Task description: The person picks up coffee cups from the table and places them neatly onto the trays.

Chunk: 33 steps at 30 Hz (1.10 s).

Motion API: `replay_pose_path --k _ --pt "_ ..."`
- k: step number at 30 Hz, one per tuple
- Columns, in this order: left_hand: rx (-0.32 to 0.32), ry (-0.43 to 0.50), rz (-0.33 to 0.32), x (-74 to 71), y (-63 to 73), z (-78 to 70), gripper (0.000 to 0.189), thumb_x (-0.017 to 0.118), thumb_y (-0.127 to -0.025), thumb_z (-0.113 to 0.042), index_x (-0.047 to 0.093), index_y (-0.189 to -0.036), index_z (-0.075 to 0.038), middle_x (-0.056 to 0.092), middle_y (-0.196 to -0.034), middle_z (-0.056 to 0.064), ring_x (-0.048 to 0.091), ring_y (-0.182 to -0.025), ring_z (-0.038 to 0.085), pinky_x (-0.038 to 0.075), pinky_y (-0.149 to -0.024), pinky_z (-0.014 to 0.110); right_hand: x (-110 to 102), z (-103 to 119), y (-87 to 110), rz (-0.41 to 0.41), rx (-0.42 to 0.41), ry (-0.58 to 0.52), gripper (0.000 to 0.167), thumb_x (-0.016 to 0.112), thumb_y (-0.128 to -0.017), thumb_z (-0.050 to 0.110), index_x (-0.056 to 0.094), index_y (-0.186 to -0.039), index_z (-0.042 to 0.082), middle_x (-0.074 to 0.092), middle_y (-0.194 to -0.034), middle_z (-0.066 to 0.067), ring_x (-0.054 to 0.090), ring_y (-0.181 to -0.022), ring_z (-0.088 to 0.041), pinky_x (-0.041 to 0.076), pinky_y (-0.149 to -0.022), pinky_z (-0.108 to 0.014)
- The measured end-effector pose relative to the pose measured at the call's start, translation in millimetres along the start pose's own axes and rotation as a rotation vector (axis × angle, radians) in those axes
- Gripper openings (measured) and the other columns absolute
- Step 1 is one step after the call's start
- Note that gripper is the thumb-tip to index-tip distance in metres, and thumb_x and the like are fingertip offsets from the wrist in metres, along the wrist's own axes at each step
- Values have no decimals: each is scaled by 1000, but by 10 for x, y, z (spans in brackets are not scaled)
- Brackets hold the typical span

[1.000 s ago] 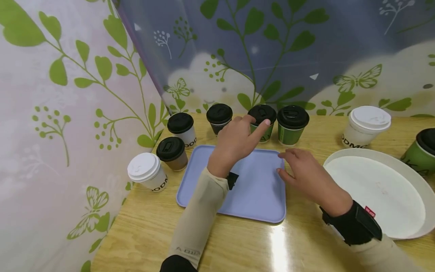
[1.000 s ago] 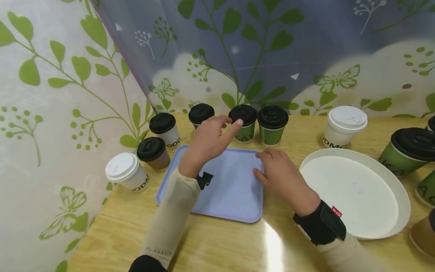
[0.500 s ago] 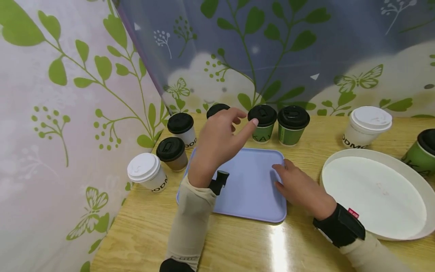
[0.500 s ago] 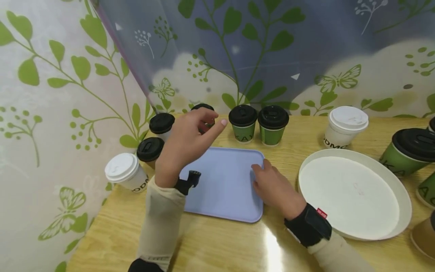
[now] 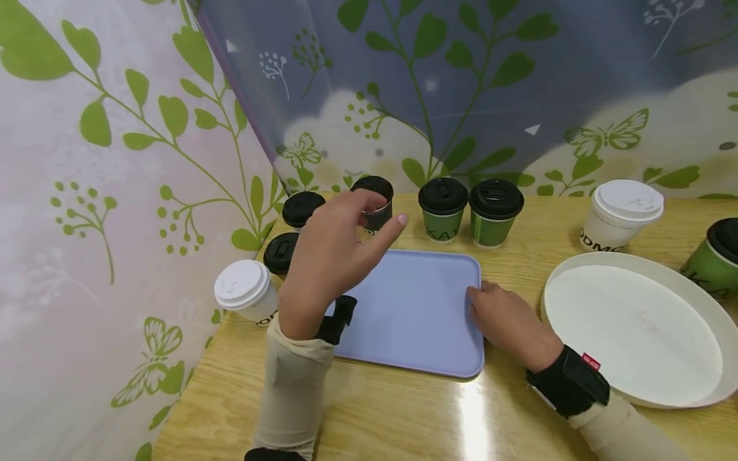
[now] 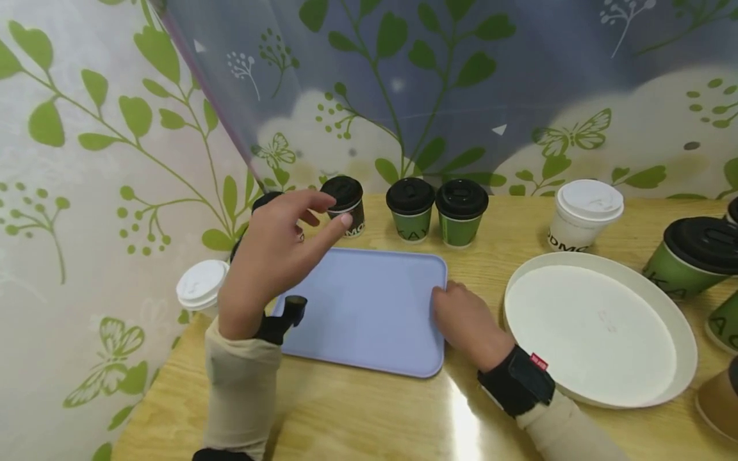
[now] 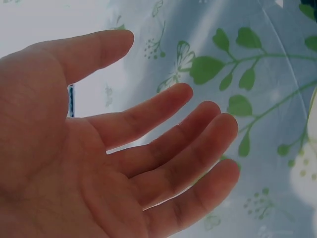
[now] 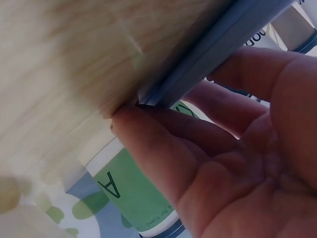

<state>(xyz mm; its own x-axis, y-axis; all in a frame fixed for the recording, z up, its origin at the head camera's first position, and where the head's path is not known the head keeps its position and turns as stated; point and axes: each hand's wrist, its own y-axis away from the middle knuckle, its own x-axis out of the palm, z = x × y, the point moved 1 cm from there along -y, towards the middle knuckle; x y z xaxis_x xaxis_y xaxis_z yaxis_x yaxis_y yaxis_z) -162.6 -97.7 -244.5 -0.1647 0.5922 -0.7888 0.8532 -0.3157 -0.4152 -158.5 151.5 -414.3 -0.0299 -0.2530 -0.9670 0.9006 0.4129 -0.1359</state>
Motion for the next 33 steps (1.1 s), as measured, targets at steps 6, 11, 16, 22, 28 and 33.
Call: replay_pose_path --k 6,11,16,22,28,33 --pt "-10 -111 -9 -139 97 100 45 67 -99 -46 70 -127 -11 68 -126 5 66 -100 23 53 -82 42 -4 -14 -2 27 8 -9 4 66 -95 1 67 -94 -4 57 -77 -13 61 -67 -28 51 -56 -42" --pt "-16 -230 64 -252 203 227 51 67 -99 -46 68 -129 -6 64 -130 13 65 -104 29 53 -85 48 9 -37 -12 34 4 -17 5 66 -95 1 67 -92 -2 57 -76 -12 59 -64 -25 49 -55 -41" --pt "-50 -288 135 -392 380 433 54 68 -100 -43 63 -134 -1 60 -134 20 62 -113 38 51 -91 54 10 -41 -26 26 -4 1 7 65 -95 2 66 -89 -1 56 -74 -12 58 -62 -24 47 -53 -39" --pt "-128 -283 212 -532 579 717 65 66 -101 -44 52 -144 3 48 -147 29 49 -130 51 38 -106 65 -3 -43 -31 21 -4 18 7 65 -95 2 67 -88 0 56 -73 -12 58 -61 -23 46 -53 -38" --pt "-213 -292 220 -584 800 994 76 70 -98 -41 42 -151 7 34 -153 39 31 -141 58 24 -110 72 0 -29 -24 21 -8 25 8 66 -95 2 67 -87 1 56 -74 -12 58 -62 -24 46 -52 -39" --pt "-296 -260 237 -584 912 1175 88 70 -97 -46 29 -159 2 20 -160 40 16 -147 60 13 -112 74 -7 -44 -26 22 -12 35 6 67 -95 3 68 -89 1 57 -74 -12 59 -61 -24 47 -52 -38"
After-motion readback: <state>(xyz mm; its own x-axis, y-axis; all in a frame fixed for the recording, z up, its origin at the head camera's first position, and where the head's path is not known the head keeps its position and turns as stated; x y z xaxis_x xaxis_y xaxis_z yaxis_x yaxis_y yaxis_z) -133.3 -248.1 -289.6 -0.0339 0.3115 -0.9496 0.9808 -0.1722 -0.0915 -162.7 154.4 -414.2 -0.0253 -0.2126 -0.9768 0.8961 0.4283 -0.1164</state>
